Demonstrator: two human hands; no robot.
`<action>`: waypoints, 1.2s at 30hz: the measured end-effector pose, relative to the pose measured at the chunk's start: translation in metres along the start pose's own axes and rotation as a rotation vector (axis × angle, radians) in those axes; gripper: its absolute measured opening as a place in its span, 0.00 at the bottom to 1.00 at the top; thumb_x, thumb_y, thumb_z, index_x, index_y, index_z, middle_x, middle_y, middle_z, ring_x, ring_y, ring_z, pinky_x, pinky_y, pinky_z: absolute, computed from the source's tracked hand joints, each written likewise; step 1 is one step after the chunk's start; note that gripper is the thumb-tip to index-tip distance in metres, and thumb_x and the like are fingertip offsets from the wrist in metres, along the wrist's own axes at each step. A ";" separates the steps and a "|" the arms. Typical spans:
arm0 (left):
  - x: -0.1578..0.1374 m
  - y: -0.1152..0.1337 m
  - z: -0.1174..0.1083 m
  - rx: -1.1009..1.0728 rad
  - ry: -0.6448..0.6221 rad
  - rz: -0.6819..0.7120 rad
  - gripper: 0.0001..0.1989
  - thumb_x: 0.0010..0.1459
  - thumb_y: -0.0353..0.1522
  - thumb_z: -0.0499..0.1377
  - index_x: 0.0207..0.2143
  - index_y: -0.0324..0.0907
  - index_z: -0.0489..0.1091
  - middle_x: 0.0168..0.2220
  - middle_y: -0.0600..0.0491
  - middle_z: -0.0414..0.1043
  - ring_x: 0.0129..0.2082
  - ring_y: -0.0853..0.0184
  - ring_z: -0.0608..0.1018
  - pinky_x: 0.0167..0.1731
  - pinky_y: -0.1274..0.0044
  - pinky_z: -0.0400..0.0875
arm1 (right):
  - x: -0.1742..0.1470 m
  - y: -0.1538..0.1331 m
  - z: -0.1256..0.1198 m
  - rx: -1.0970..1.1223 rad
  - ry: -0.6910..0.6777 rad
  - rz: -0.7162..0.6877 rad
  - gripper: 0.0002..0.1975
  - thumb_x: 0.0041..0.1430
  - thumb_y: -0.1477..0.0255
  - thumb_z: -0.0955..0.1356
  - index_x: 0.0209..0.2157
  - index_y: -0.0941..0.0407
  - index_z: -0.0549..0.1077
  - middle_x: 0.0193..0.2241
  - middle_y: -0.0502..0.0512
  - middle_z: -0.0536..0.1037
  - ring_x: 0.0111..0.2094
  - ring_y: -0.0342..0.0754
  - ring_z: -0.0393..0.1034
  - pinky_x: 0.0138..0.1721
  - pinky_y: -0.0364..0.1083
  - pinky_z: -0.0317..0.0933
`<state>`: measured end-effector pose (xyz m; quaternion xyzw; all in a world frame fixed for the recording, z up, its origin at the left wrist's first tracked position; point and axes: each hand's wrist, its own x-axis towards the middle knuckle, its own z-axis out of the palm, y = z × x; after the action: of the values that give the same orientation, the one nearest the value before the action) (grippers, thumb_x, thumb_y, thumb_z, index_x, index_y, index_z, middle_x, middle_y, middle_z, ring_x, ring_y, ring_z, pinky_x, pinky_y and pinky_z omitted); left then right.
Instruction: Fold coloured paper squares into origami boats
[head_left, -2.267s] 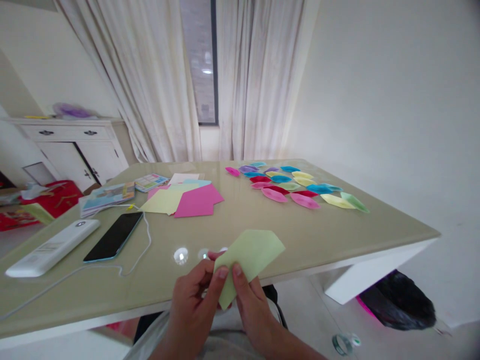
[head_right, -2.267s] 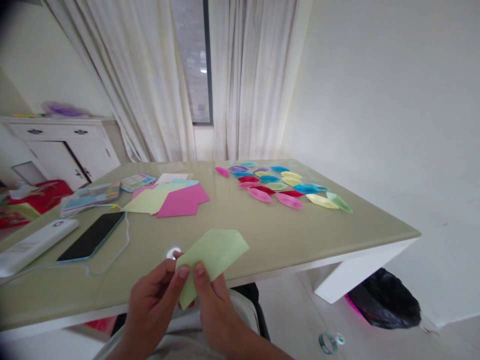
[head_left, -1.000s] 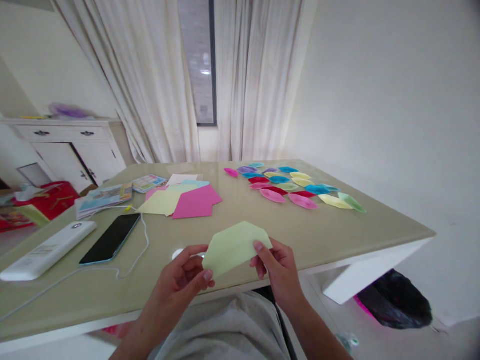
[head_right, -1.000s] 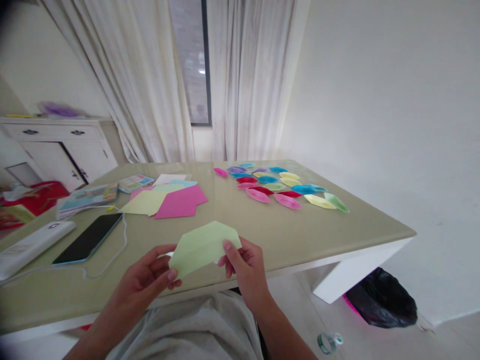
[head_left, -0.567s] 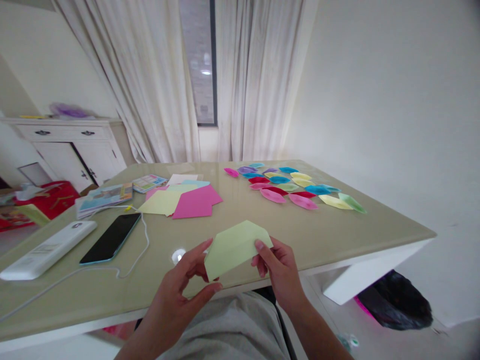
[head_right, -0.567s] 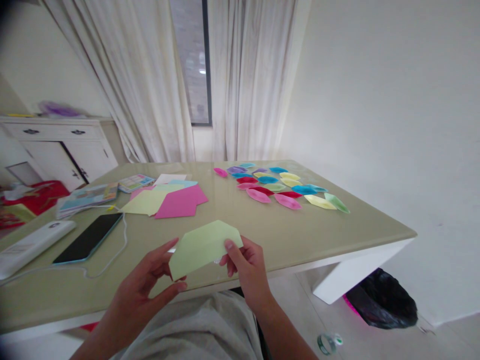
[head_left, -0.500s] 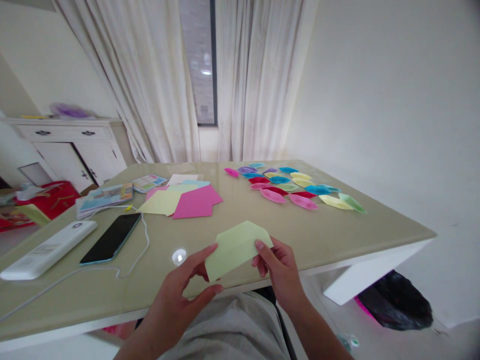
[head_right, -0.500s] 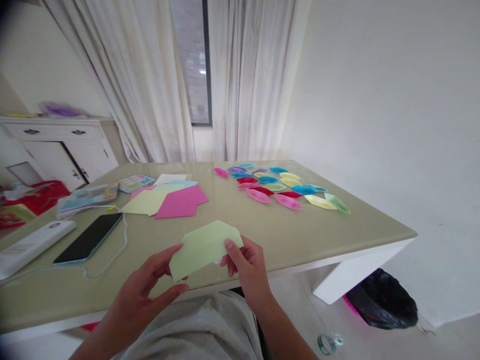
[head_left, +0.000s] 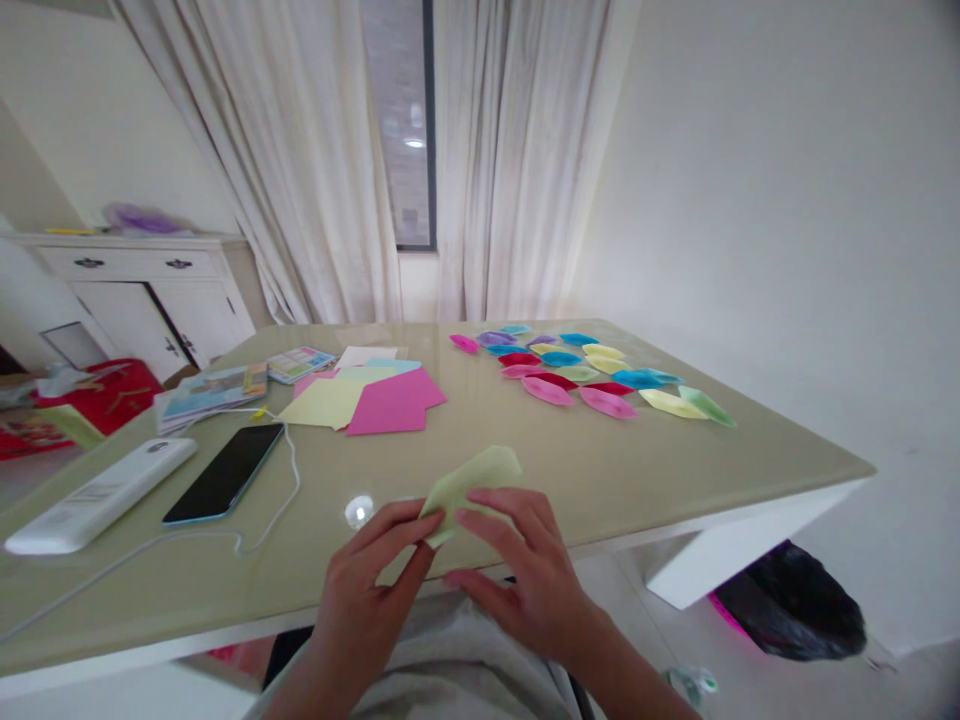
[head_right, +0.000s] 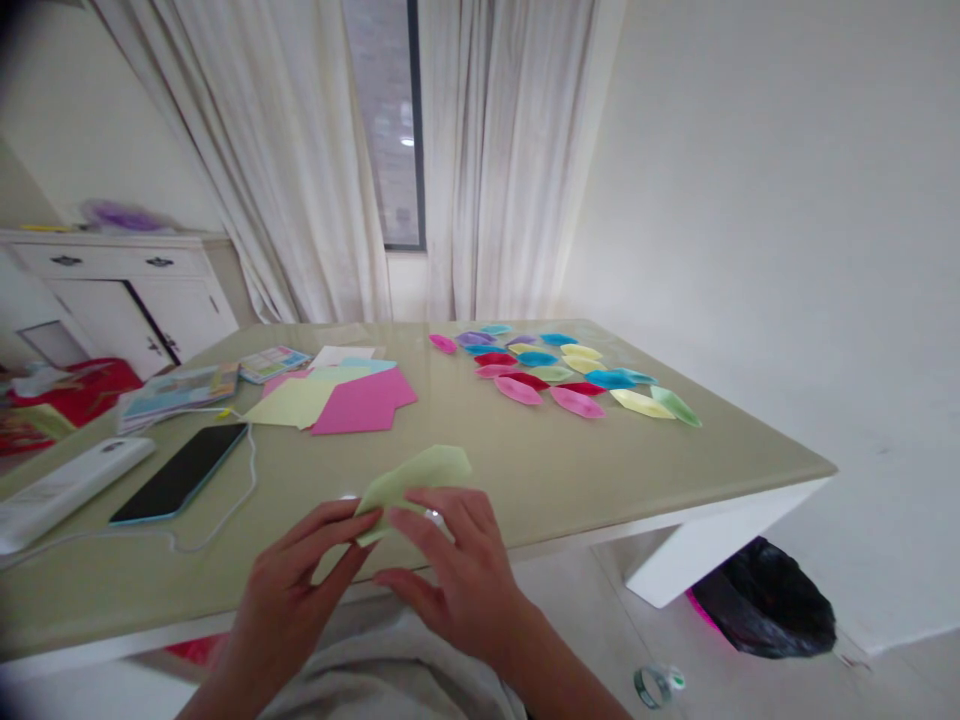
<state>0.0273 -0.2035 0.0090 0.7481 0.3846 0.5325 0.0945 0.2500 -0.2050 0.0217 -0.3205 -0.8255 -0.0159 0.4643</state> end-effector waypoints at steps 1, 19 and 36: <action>-0.002 0.001 0.003 -0.011 -0.017 -0.017 0.15 0.67 0.28 0.61 0.51 0.51 0.80 0.51 0.52 0.81 0.50 0.66 0.84 0.52 0.78 0.79 | 0.000 -0.003 0.003 -0.020 -0.007 -0.029 0.19 0.70 0.66 0.72 0.59 0.52 0.73 0.54 0.60 0.78 0.53 0.55 0.71 0.56 0.54 0.64; -0.023 -0.028 0.008 0.436 -0.273 0.123 0.12 0.73 0.36 0.56 0.51 0.49 0.79 0.51 0.49 0.81 0.51 0.57 0.81 0.52 0.62 0.79 | -0.005 0.029 0.026 -0.016 -0.414 0.136 0.05 0.73 0.69 0.70 0.41 0.54 0.76 0.40 0.52 0.81 0.44 0.50 0.71 0.51 0.49 0.58; -0.029 -0.027 -0.009 0.419 -0.317 0.380 0.14 0.72 0.31 0.57 0.56 0.42 0.75 0.55 0.49 0.82 0.53 0.61 0.83 0.58 0.67 0.74 | 0.028 0.030 0.028 0.210 -0.500 0.431 0.05 0.61 0.80 0.75 0.33 0.57 0.77 0.35 0.50 0.76 0.37 0.45 0.71 0.40 0.43 0.61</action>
<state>0.0021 -0.2072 -0.0234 0.8833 0.3198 0.3265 -0.1041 0.2349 -0.1571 0.0192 -0.4319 -0.8242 0.2467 0.2707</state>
